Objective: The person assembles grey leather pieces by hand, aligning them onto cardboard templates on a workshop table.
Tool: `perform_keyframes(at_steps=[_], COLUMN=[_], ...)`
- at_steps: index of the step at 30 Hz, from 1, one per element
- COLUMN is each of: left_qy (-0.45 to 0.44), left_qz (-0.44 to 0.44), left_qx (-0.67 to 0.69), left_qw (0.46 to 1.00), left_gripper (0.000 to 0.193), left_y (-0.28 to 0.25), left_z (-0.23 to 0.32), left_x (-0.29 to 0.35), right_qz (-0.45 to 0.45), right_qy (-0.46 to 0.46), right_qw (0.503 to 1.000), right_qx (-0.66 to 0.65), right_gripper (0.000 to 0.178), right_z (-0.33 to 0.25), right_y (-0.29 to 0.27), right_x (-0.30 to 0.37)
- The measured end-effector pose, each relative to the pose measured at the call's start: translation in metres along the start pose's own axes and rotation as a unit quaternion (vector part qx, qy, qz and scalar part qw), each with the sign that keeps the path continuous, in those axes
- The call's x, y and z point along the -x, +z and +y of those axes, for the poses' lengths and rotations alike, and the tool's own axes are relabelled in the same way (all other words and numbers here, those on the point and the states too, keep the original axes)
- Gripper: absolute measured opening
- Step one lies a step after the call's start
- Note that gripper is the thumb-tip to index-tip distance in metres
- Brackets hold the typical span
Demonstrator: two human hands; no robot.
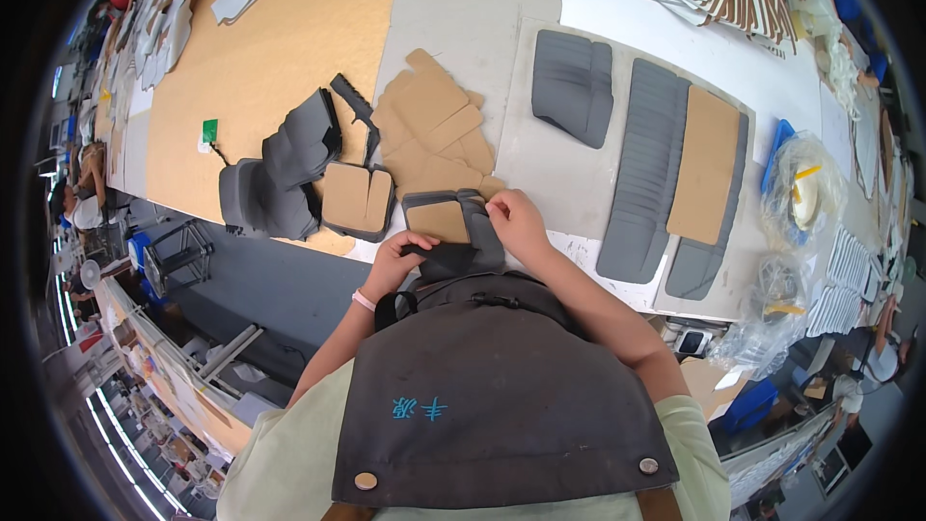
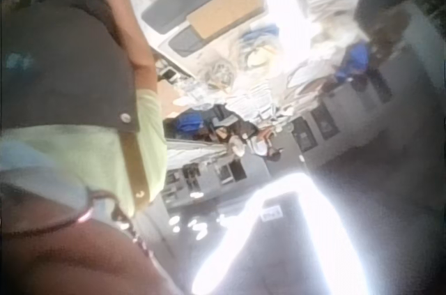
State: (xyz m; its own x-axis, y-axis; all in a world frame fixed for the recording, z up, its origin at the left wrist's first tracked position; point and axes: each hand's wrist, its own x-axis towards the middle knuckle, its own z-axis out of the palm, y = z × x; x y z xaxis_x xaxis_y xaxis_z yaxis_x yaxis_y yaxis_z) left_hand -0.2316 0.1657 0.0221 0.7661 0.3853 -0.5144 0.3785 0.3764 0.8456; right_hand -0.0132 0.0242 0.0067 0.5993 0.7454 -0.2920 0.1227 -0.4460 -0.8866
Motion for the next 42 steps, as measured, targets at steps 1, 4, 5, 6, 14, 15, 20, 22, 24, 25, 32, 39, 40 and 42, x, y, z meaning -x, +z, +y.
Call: perform_keyframes(at_steps=[1,4,5,6,14,15,20,22,24,25,32,39,40,42], left_qy=[-0.001,-0.002,-0.001,-0.012,-0.036,-0.037,-0.031,-0.044,-0.045,-0.048,-0.051,-0.053,-0.057,-0.055], left_qz=[0.0,0.001,0.0,0.002,-0.001,0.001,-0.005,-0.015,-0.018,-0.02,-0.015,-0.014,-0.012,-0.006], left_qx=[0.004,0.03,0.03,0.038,0.086,0.104,0.087,0.092,0.09,0.088,0.111,0.115,0.12,0.121], left_qw=[1.0,1.0,1.0,0.999,0.996,0.994,0.996,0.995,0.995,0.995,0.992,0.992,0.991,0.991], left_gripper=[0.027,0.026,0.026,0.024,0.02,0.02,0.019,0.019,0.019,0.019,0.02,0.02,0.021,0.021], left_y=[0.0,0.0,-0.001,-0.001,-0.006,-0.005,0.002,0.004,0.003,0.002,0.003,0.001,0.001,-0.001], left_z=[0.001,0.003,0.003,0.006,0.002,0.001,0.008,0.013,0.012,0.011,0.007,0.003,0.002,-0.001], left_x=[0.001,0.003,0.003,0.003,0.002,0.001,0.002,0.003,0.003,0.004,0.008,0.009,0.01,0.011], right_qz=[0.0,-0.026,-0.041,-0.056,-0.123,-0.159,-0.23,-0.286,-0.211,-0.212,-0.122,-0.089,-0.09,-0.099], right_qy=[-0.001,0.018,0.034,0.049,0.016,0.005,0.054,0.151,0.139,0.138,0.057,-0.062,-0.064,-0.093], right_qw=[1.0,0.999,0.998,0.996,0.992,0.987,0.971,0.945,0.952,0.953,0.979,0.961,0.961,0.97], right_qx=[0.001,-0.024,-0.036,-0.049,0.0,0.014,-0.045,-0.059,-0.171,-0.17,0.151,0.253,0.254,0.202], right_gripper=[0.012,0.012,0.014,0.016,0.018,0.018,0.018,0.019,0.028,0.028,0.028,0.015,0.015,0.013], right_z=[0.004,0.011,0.013,0.014,0.004,0.004,-0.009,-0.013,-0.014,-0.018,-0.018,-0.014,-0.018,-0.028], right_y=[0.001,0.002,0.004,0.005,0.005,0.004,-0.009,-0.013,-0.008,-0.007,-0.005,-0.006,-0.009,-0.018], right_x=[-0.001,-0.001,0.001,0.002,0.002,0.002,0.0,-0.002,-0.001,-0.002,-0.006,0.005,0.008,0.014])
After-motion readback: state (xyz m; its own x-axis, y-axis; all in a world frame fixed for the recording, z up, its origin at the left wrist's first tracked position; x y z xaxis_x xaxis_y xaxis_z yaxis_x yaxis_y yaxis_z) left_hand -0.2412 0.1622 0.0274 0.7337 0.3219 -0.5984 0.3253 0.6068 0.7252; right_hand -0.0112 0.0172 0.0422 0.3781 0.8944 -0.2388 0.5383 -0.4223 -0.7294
